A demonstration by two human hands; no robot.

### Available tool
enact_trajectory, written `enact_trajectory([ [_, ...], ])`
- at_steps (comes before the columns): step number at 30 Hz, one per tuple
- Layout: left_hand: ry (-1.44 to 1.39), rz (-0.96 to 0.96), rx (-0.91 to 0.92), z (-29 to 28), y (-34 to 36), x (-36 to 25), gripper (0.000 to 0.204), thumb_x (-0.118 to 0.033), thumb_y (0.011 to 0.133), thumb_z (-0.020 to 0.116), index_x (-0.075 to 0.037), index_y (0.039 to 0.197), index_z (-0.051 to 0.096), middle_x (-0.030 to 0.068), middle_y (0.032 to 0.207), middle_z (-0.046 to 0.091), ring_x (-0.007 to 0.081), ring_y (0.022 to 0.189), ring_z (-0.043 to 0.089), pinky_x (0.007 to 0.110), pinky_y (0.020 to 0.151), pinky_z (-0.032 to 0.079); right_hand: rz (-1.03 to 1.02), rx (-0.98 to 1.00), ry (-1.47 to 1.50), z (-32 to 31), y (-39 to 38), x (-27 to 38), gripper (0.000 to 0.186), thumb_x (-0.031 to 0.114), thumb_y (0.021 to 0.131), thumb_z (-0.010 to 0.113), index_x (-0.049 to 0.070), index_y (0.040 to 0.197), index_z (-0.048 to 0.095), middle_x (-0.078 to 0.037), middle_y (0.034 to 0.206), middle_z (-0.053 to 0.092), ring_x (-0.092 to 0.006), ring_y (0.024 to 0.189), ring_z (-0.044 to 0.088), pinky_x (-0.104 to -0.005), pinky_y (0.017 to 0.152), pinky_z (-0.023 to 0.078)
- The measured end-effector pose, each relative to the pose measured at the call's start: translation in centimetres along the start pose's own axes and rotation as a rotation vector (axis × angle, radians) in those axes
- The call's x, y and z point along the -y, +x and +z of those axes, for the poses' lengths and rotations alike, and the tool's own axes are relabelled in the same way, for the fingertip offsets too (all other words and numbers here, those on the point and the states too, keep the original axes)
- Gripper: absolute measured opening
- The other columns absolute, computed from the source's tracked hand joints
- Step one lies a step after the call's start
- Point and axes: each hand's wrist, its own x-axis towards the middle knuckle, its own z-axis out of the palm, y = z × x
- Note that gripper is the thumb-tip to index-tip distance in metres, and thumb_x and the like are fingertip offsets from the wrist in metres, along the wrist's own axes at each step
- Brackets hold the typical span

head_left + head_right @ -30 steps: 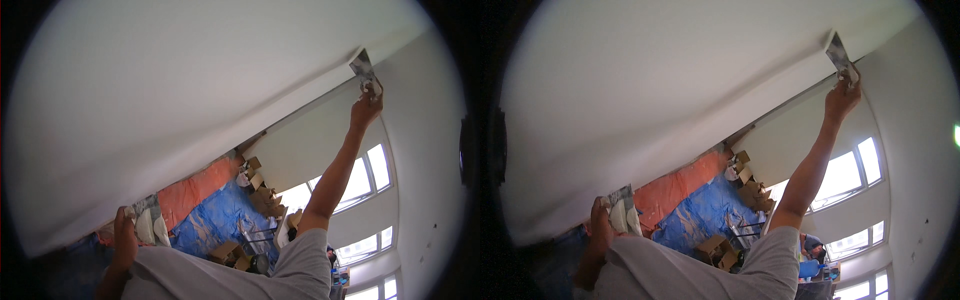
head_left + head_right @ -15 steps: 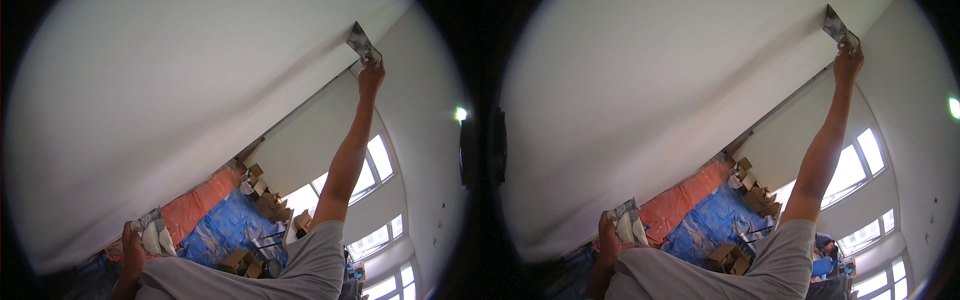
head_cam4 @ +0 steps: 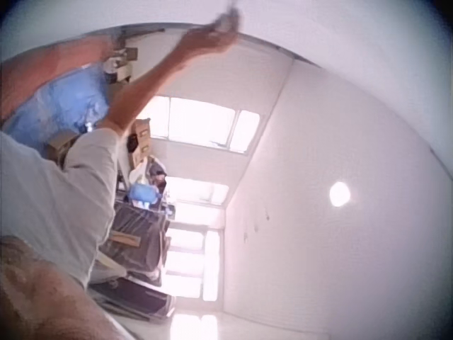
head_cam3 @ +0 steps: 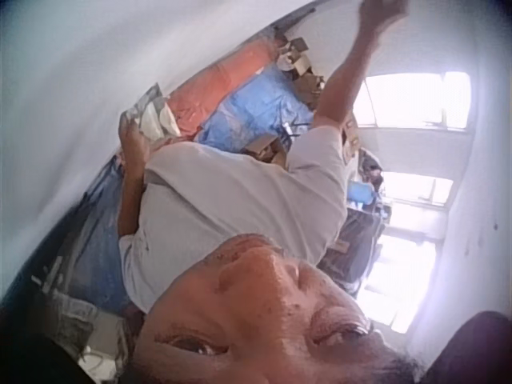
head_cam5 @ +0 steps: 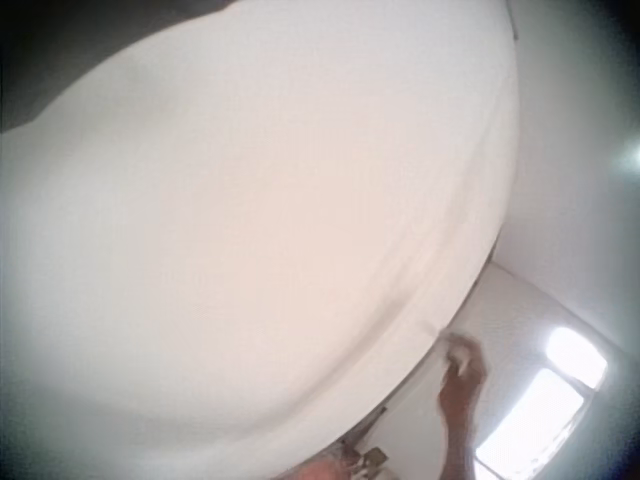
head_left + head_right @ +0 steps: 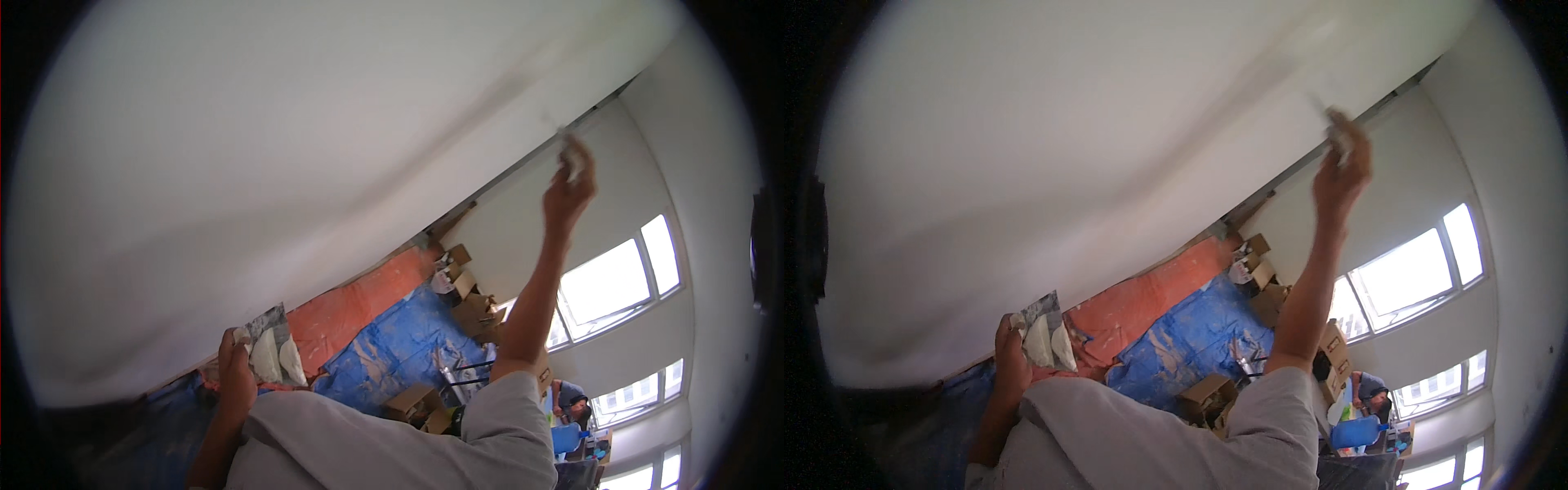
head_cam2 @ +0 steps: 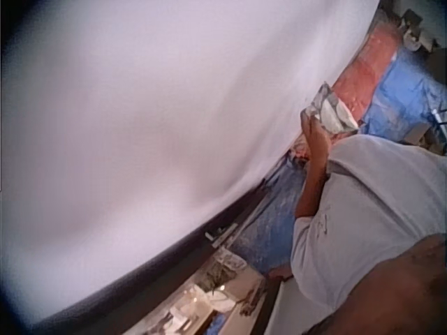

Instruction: Applying and smoothing plaster or putty onto a wall using two putty knives.

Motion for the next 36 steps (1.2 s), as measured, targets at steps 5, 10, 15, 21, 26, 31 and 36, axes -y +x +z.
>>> enact_trajectory([
  [5, -0.154, -0.060, -0.062, 1.2, -0.2, -0.3, 0.021, -0.012, 0.097, 0.039, -0.002, 0.107, 0.054, 0.0069, 0.100, 0.059, 0.0143, 0.091, 0.055, 0.028, 0.087, 0.045, 0.068, 0.166, 0.064, 4.5, -13.3, 5.1, 0.049, -0.011, 0.071, 0.056, 0.011, 0.111, 0.073, -0.011, 0.115, 0.069, -0.0351, 0.107, 0.063, -0.0441, 0.096, 0.050],
  [10, 0.152, 0.036, -0.045, 2.3, -0.8, -2.7, 0.021, -0.013, 0.097, 0.040, -0.002, 0.108, 0.055, 0.0063, 0.098, 0.060, 0.0139, 0.089, 0.056, 0.029, 0.084, 0.047, 0.063, 0.210, 0.050, 10.0, -18.8, 9.8, 0.053, -0.009, 0.069, 0.058, 0.015, 0.114, 0.073, -0.010, 0.120, 0.068, -0.0352, 0.106, 0.062, -0.0436, 0.093, 0.050],
  [15, -0.182, -0.138, -0.158, 3.0, -0.8, -2.0, 0.019, -0.011, 0.098, 0.042, -0.002, 0.108, 0.055, 0.0057, 0.094, 0.060, 0.0131, 0.082, 0.056, 0.028, 0.076, 0.048, 0.134, 0.099, 0.173, 13.4, -19.2, 13.8, 0.058, -0.007, 0.065, 0.059, 0.017, 0.116, 0.072, -0.008, 0.124, 0.066, -0.0323, 0.102, 0.060, -0.0402, 0.081, 0.047],
  [21, 0.344, 0.105, -0.165, 3.8, -1.8, -2.5, 0.019, -0.011, 0.098, 0.042, -0.001, 0.107, 0.055, 0.0065, 0.095, 0.060, 0.0128, 0.084, 0.055, 0.029, 0.078, 0.048, 0.177, 0.136, 0.183, 14.6, -20.2, 14.1, 0.057, -0.003, 0.063, 0.062, 0.018, 0.114, 0.072, -0.007, 0.124, 0.066, -0.0307, 0.101, 0.058, -0.0423, 0.085, 0.045],
  [26, -0.070, -0.100, -0.281, 3.7, -1.3, -0.4, 0.019, -0.010, 0.097, 0.042, 0.000, 0.106, 0.055, 0.0079, 0.099, 0.060, 0.0144, 0.088, 0.057, 0.032, 0.080, 0.048, 0.171, 0.104, 0.193, 15.2, -20.6, 13.4, 0.057, -0.002, 0.062, 0.064, 0.019, 0.115, 0.072, -0.006, 0.125, 0.066, -0.0297, 0.102, 0.056, -0.0417, 0.087, 0.044],
  [31, 0.105, 0.057, -0.276, 3.7, -1.3, -1.0, 0.014, -0.006, 0.095, 0.046, 0.004, 0.100, 0.055, 0.0147, 0.100, 0.060, 0.0232, 0.091, 0.059, 0.037, 0.081, 0.047, 0.181, 0.120, 0.180, 14.3, -20.1, 13.2, 0.056, -0.004, 0.062, 0.064, 0.018, 0.114, 0.072, -0.006, 0.123, 0.067, -0.0307, 0.103, 0.057, -0.0416, 0.088, 0.044],
  [36, 0.931, 0.401, -0.073, 1.0, -1.4, 0.3, 0.005, 0.003, 0.092, 0.051, 0.007, 0.094, 0.053, 0.0234, 0.108, 0.056, 0.0374, 0.093, 0.056, 0.041, 0.085, 0.047, 0.198, 0.170, 0.206, 10.7, -17.3, 12.8, 0.054, -0.012, 0.063, 0.057, 0.011, 0.111, 0.071, -0.014, 0.113, 0.067, -0.0384, 0.105, 0.059, -0.0469, 0.092, 0.048],
])
